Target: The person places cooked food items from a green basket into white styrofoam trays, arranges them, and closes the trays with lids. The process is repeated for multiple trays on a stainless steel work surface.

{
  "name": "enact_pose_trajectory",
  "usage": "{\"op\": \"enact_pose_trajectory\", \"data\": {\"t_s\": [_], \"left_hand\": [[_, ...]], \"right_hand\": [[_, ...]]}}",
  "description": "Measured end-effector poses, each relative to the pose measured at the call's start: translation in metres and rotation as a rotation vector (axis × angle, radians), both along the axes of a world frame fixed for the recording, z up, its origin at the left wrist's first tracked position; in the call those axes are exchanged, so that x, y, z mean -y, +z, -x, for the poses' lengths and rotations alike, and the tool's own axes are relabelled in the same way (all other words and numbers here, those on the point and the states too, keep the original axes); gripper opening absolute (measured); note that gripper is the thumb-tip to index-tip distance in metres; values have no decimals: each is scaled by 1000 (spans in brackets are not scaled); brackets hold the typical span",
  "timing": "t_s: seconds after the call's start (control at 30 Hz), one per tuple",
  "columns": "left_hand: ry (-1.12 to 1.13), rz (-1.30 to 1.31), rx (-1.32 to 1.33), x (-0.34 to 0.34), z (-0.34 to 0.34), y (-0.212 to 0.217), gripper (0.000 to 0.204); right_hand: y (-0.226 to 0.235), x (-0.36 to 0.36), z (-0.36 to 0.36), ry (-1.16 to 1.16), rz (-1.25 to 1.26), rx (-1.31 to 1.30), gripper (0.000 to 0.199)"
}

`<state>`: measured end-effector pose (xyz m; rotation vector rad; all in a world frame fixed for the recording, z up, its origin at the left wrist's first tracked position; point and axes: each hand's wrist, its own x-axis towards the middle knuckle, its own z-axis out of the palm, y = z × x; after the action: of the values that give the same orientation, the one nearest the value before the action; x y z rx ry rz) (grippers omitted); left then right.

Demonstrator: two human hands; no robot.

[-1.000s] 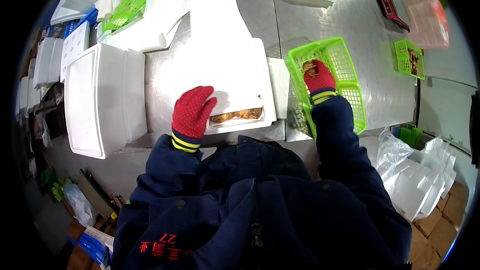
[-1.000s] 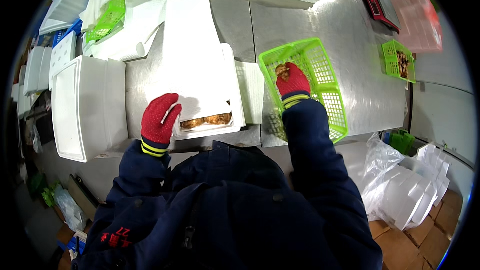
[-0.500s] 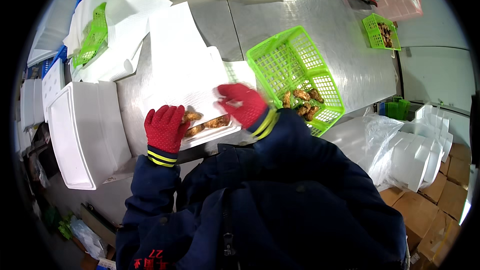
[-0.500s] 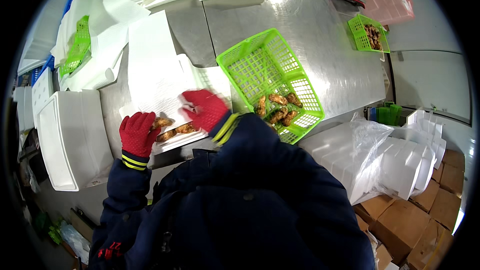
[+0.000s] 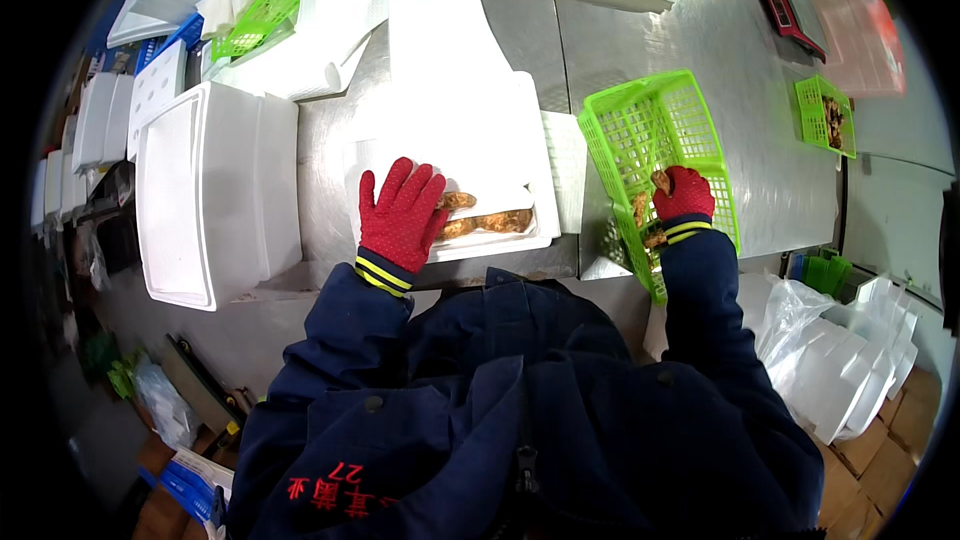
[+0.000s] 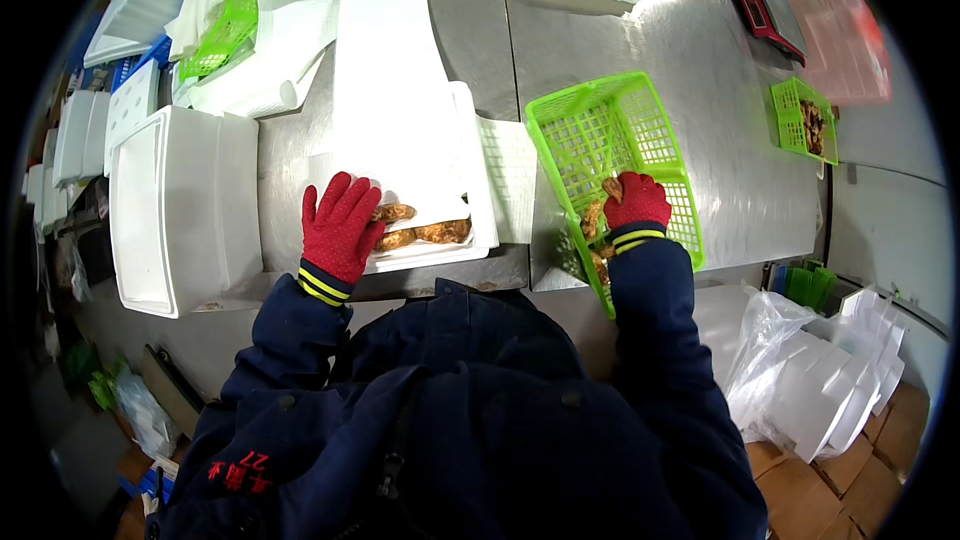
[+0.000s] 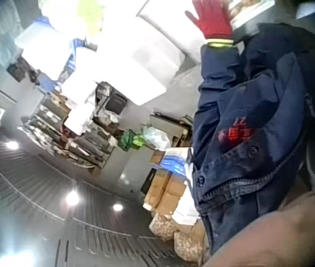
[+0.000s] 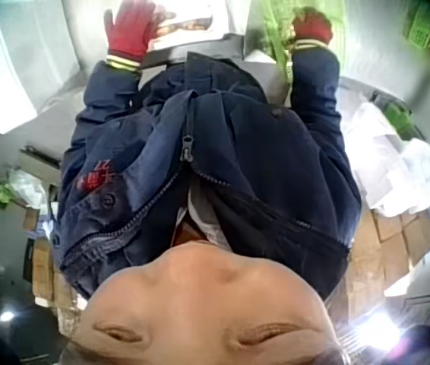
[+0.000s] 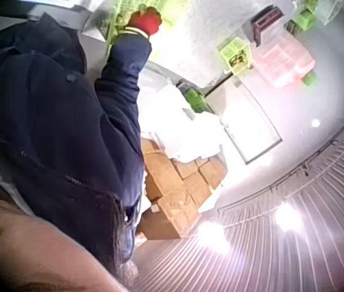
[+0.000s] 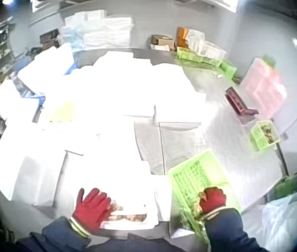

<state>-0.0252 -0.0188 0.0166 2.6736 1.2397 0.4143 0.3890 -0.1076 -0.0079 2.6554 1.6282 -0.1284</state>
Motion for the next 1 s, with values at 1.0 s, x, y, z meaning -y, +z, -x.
{"op": "enact_pose_trajectory", "data": {"t_s": [1.0], "left_hand": [[-51,62,114,-5,-2,2,28]], "right_hand": [[43,-96,192,914,201,-365,29]]}}
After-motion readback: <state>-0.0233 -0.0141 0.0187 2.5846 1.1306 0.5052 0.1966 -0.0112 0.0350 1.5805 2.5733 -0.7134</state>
